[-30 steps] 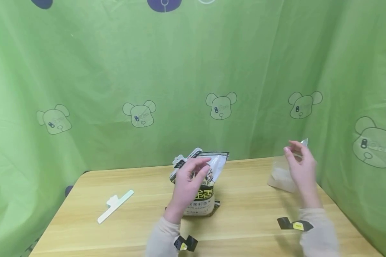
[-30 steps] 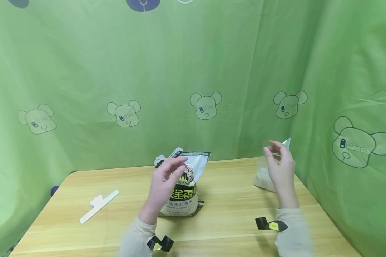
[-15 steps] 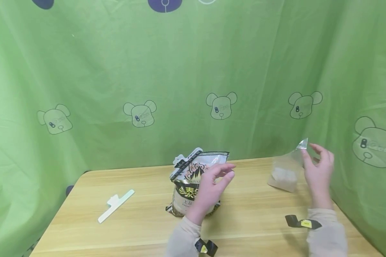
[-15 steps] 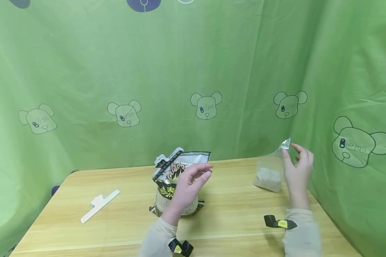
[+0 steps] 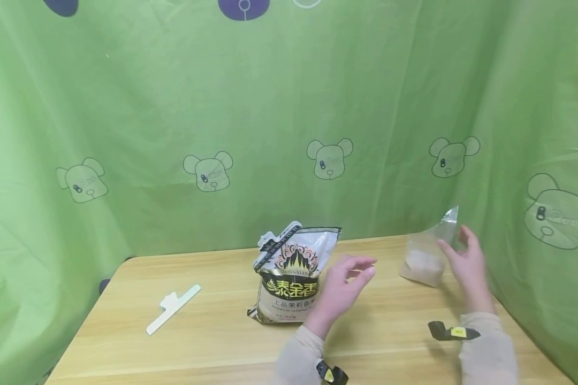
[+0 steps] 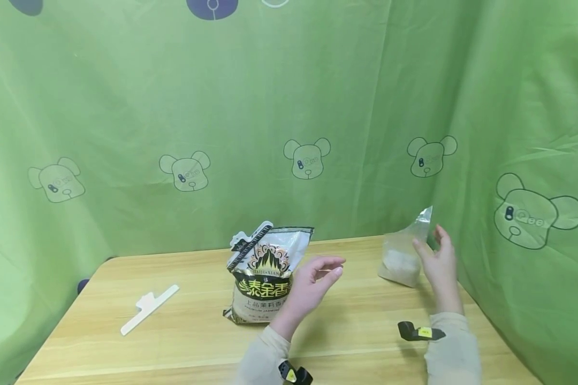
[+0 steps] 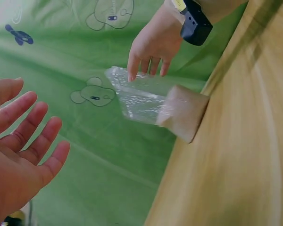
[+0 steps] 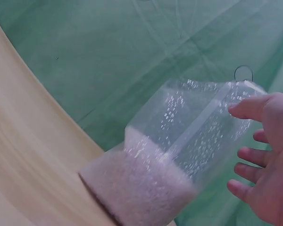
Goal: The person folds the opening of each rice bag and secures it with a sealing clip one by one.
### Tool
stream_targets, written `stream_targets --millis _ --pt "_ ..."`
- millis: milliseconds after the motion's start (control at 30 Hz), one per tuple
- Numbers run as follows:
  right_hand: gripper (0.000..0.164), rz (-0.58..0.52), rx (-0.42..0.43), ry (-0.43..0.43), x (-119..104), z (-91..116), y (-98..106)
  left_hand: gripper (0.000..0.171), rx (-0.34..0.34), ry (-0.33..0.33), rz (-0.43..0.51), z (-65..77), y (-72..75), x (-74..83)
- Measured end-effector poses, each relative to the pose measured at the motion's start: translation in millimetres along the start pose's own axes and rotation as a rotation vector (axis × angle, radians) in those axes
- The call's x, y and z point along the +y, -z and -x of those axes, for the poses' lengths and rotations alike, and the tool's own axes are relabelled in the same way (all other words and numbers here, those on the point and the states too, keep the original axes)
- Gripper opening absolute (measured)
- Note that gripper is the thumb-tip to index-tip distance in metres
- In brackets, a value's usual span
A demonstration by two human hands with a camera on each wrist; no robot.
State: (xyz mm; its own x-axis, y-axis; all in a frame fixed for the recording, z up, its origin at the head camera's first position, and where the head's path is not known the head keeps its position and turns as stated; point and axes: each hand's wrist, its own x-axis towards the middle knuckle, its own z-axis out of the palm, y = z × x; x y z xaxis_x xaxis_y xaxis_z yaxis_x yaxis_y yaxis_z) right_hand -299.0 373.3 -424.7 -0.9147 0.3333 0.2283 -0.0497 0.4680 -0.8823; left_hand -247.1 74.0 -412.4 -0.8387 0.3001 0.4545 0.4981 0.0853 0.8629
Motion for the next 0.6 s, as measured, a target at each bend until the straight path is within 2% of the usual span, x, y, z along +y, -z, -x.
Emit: stream_targets --millis 300,600 --pt "0.071 0.052 -0.065 0.019 15 -1 0 0.028 0.028 0.097 0.069 -3.7 -20.3 -17.1" --pt "0.060 0.126 -0.042 0.035 17 1 -1 0.026 0.020 0.165 0.071 -10.8 -42.7 -32.2"
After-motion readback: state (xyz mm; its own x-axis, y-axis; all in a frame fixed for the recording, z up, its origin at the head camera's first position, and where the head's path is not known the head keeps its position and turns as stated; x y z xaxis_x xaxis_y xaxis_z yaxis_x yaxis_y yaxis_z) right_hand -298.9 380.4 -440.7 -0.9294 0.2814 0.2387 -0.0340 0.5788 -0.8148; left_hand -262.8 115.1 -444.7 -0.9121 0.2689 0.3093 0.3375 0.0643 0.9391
